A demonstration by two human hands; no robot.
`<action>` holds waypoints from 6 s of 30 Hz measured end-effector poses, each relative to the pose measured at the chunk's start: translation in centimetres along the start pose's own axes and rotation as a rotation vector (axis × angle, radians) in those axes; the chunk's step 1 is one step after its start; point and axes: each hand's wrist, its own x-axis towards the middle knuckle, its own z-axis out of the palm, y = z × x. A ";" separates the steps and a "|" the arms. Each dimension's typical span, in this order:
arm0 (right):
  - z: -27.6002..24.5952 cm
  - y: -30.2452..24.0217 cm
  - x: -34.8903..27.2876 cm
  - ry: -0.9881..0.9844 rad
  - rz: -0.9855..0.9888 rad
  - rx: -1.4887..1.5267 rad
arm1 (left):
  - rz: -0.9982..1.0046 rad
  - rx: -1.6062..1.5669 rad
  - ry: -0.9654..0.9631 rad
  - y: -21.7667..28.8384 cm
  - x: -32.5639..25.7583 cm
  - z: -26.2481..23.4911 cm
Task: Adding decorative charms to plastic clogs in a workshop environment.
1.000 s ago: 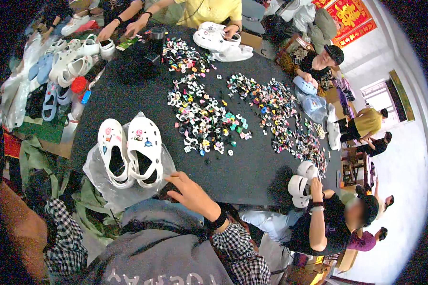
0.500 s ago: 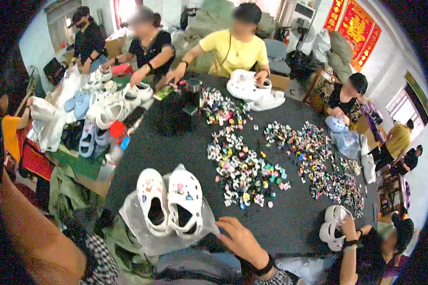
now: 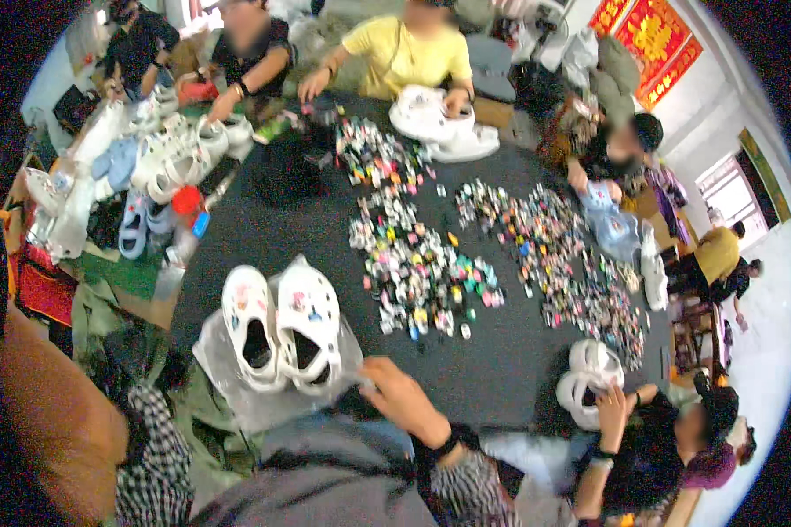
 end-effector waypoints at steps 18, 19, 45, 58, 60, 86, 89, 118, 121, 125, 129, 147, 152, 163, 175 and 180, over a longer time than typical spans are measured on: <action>4.4 -0.8 8.5 0.064 0.252 -0.059 | -0.532 -0.086 -0.632 -11.6 -7.0 7.0; 4.8 -0.6 8.9 -0.006 0.278 -0.153 | -0.563 -0.050 -0.638 -12.7 -8.4 7.8; 3.5 0.9 5.6 -0.023 0.786 0.443 | -0.375 -0.058 -0.510 -13.9 -11.6 15.4; 4.3 2.8 6.2 0.046 0.731 0.394 | -0.336 0.149 -0.532 -13.8 -11.4 15.9; 5.4 4.0 5.8 0.075 0.683 0.346 | -0.399 0.132 -0.600 -13.9 -11.4 16.1; 6.8 0.5 5.0 0.137 0.814 0.716 | -0.504 0.034 -0.469 -16.1 -11.3 18.1; 7.9 3.1 4.6 0.107 0.663 0.504 | -0.479 0.015 -0.388 -16.7 -12.0 19.0; 7.0 4.7 4.9 -0.082 0.493 0.331 | -0.743 0.107 -0.469 -14.6 -10.0 18.6; 8.0 6.0 4.2 -0.139 0.564 0.450 | -0.514 0.123 -0.357 -17.6 -13.1 20.0; 6.9 2.5 5.4 -0.170 0.664 0.657 | -0.611 0.111 -0.386 -16.1 -12.0 19.0; 9.0 7.6 4.1 -0.212 0.544 0.667 | -0.588 0.085 -0.291 -15.6 -12.1 19.1; 7.6 7.2 4.9 -0.277 0.529 0.694 | -0.585 0.120 -0.246 -15.5 -12.0 19.6; 7.0 5.1 5.2 -0.276 0.630 0.708 | -0.560 0.150 -0.230 -15.3 -12.2 19.5; 8.1 8.5 4.6 -0.267 0.549 0.666 | -0.537 0.158 -0.240 -15.7 -12.3 19.8; 8.5 8.2 4.3 -0.207 0.534 0.678 | -0.593 0.101 -0.286 -15.3 -12.1 19.4; 9.2 9.9 4.2 -0.223 0.485 0.668 | -0.521 0.155 -0.189 -16.1 -13.2 20.3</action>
